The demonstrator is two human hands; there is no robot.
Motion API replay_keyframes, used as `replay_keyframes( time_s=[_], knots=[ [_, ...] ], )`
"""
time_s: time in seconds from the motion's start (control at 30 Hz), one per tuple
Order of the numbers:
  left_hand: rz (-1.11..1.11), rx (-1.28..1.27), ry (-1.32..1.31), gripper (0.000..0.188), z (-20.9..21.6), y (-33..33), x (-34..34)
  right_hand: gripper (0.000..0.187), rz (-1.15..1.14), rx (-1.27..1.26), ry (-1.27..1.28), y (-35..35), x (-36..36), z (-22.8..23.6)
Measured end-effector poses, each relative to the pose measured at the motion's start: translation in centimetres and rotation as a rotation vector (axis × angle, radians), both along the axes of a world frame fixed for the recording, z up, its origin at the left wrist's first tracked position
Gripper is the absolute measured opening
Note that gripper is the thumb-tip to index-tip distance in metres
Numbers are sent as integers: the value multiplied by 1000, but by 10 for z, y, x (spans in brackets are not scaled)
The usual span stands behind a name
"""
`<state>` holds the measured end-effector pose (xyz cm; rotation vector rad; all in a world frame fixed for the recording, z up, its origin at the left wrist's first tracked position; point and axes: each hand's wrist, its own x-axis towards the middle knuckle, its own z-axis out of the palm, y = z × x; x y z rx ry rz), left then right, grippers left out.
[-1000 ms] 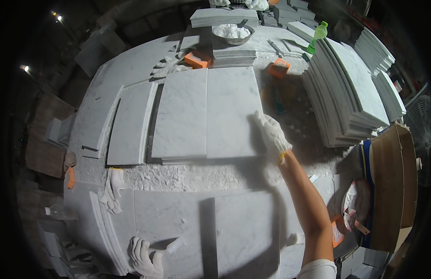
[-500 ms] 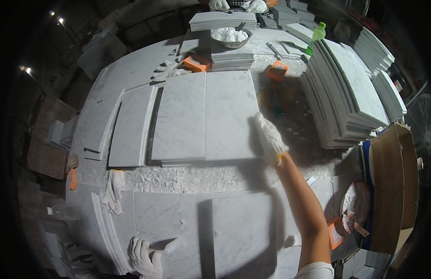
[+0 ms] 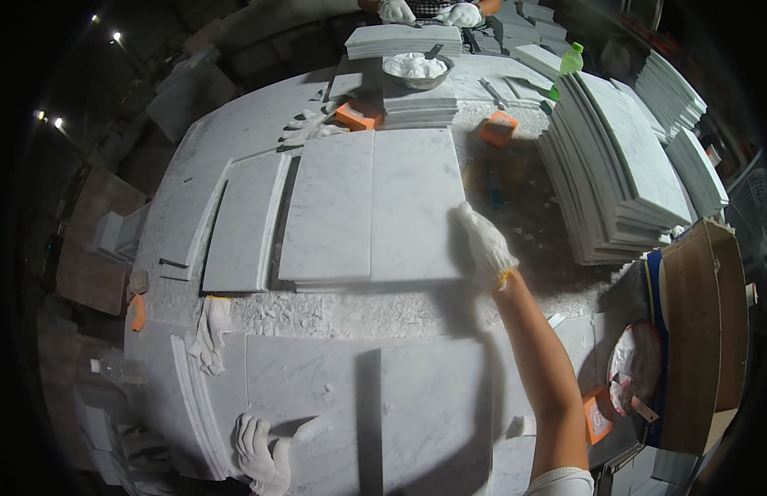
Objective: The person uses a metal scraper to remove excess material from the edges of white stone tiles on a workbench. They repeatedly scrape, wipe, and reposition tiles, then mark one tile with a marker before stacking it with others.
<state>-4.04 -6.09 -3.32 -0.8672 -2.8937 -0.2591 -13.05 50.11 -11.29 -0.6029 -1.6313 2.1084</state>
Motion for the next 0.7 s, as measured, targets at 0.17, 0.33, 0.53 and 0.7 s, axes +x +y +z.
replay_keyframes(
  time_s=[0.17,0.33,0.53,0.7],
  knots=[
    [20,14,-4,46,-3,-2,1,49,-16,-105,-52,-8,2,15],
    [33,38,10,46,-5,-2,1,58,-115,-245,-136,-12,-4,27],
    [34,47,14,46,-8,-5,4,68,-162,-266,-175,-20,0,42],
    [21,57,32,47,-9,-5,3,51,-345,-107,-381,-19,-2,47]
  ],
)
